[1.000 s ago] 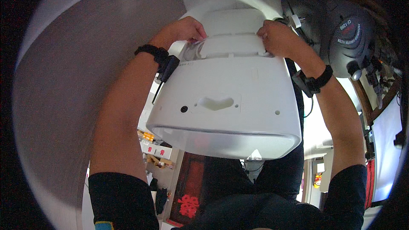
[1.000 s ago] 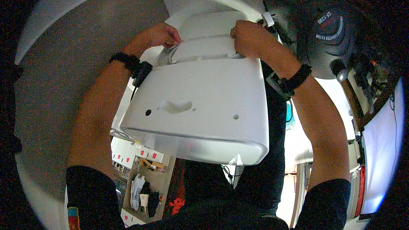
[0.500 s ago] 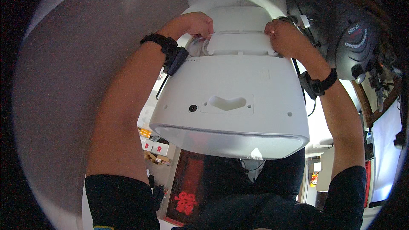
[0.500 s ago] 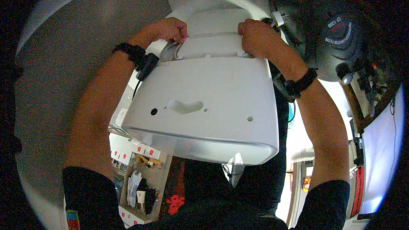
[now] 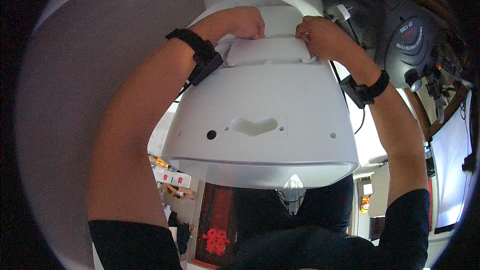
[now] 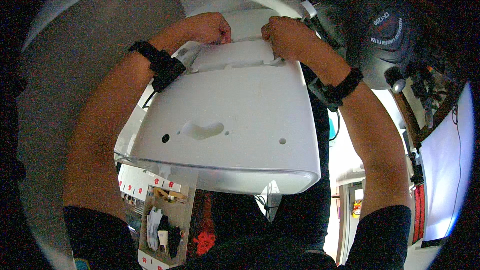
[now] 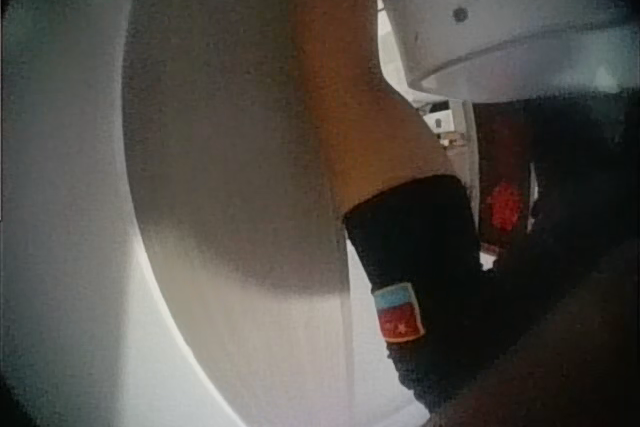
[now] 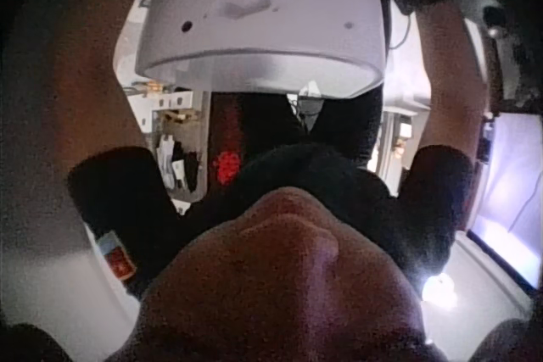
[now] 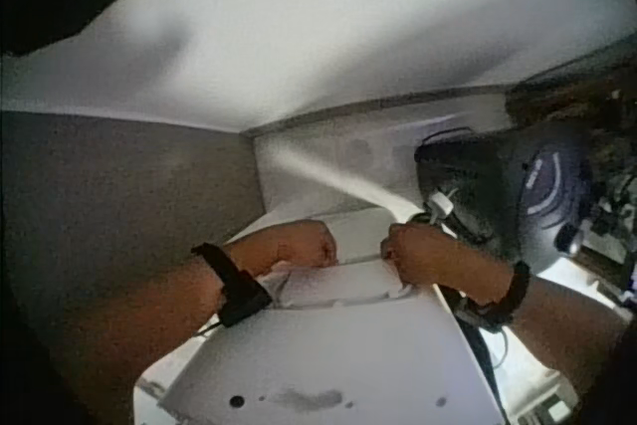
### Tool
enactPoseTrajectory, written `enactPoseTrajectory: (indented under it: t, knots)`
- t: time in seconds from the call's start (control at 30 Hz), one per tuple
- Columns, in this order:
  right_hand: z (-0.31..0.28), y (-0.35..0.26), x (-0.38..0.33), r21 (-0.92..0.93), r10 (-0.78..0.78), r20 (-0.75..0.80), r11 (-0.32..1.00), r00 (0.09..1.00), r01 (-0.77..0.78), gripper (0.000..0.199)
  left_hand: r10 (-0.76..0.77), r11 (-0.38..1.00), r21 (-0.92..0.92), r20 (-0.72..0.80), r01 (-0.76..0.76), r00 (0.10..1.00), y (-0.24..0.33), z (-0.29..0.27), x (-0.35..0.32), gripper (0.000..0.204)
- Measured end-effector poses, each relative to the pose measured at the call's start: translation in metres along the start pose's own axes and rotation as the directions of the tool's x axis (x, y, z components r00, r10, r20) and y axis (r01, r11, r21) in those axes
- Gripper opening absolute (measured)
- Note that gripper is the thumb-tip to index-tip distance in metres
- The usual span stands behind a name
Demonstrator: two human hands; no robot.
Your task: The person secures a white rectangular appliance to the ceiling by hand, then carries it to the floor and sits to continue handling it. The person then stands and walks to a table, placing the appliance down.
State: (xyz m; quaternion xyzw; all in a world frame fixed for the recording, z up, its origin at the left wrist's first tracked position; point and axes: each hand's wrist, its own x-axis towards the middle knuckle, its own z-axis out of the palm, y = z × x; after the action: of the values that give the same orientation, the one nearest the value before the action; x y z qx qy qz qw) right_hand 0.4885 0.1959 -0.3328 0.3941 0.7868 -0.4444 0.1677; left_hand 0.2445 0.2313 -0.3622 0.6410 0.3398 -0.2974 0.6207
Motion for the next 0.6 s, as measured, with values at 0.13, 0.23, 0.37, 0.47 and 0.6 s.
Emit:
enactPoseTrajectory:
  t: [0.13, 0.23, 0.37, 0.47, 0.6]
  knots:
    - [0.0, 0.007, 0.003, 0.082, 0.07, 0.035, 0.994, 0.997, -0.073, 0.012, -0.167, 0.975, -0.136, 0.061, 0.173, 0.984, 0.003, -0.007, 0.005, 0.022]
    - [0.001, 0.009, 0.001, 0.135, 0.158, 0.026, 0.978, 0.987, -0.16, 0.011, -0.161, 0.98, -0.1, 0.093, 0.17, 0.983, 0.005, -0.005, 0.012, 0.023]
    - [0.001, 0.005, 0.003, 0.151, 0.261, 0.061, 0.952, 0.963, -0.267, 0.012, -0.061, 0.997, 0.055, 0.051, 0.058, 0.997, 0.007, 0.002, 0.02, 0.018]
    - [0.001, 0.003, 0.007, 0.043, 0.246, 0.089, 0.967, 0.965, -0.251, 0.011, 0.114, 0.963, 0.249, -0.048, -0.098, 0.992, 0.008, 0.005, 0.022, 0.017]
    - [0.0, 0.009, 0.004, 0.109, 0.102, 0.037, 0.988, 0.994, -0.106, 0.017, 0.279, 0.955, 0.141, -0.119, -0.262, 0.953, 0.013, 0.013, 0.022, 0.019]
